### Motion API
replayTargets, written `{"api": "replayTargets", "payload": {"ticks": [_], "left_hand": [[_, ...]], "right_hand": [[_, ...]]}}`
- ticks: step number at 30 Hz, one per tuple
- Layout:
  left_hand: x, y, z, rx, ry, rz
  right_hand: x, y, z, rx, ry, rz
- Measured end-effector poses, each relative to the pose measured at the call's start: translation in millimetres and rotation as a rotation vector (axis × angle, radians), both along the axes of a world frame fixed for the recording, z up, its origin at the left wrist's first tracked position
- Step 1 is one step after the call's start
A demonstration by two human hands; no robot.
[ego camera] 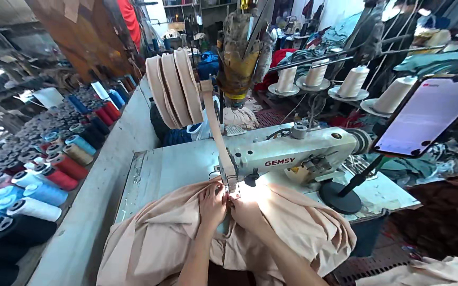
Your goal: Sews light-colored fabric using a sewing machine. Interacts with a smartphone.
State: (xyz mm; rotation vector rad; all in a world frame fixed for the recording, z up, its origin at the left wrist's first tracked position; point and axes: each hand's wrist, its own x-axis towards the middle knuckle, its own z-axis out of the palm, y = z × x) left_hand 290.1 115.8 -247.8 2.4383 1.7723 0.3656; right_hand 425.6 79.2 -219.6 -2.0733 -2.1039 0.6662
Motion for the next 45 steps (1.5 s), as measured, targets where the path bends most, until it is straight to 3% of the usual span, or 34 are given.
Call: {"api": "replayTargets", "payload": {"ticks": [5,9,12,15,17,20,21,26,31,33,36,45], "left_hand": [[-17,-29,-9,-0.027,0.067,-0.078],[-26,-53,-11,-0.034,0.068,-0.130],[-23,-54,-12,-0.027,0.082,-0.117],[-14,-55,-9,-0.038,0.080,-0.101],[-10,-55,-10,-0.041,0.073,-0.091],[-12,-55,-13,-0.038,0.063,-0.107],[-13,-55,-15,-0.022,0.055,-0.104],[0,-64,-15,0.029,0.074,-0.047],[-1,-62,-5,-0.089,0.090,-0.099],[-7,-59,-3,-0.166,0.104,-0.170],[-11,-54,-3,-0.175,0.136,-0.199],[-14,-42,-8,-0.030,0.044,-0.195]], "right_hand": [[0,-24,-28,0.336,-0.119,0.028],[21,-12,-53,0.590,-0.071,0.185],[39,10,-51,0.594,0.034,0.295],[43,11,-32,0.382,0.032,0.232],[34,-17,-11,0.293,0.077,0.131],[21,-72,-27,0.457,0.126,0.045],[23,-82,-35,0.424,0.103,0.018],[69,-43,-30,0.198,-0.053,-0.207],[23,-41,16,0.020,0.103,-0.048],[-1,-45,2,0.030,0.136,-0.036],[-17,-42,-10,0.065,-0.048,-0.089],[-5,-32,-29,0.250,-0.109,0.014]]}}
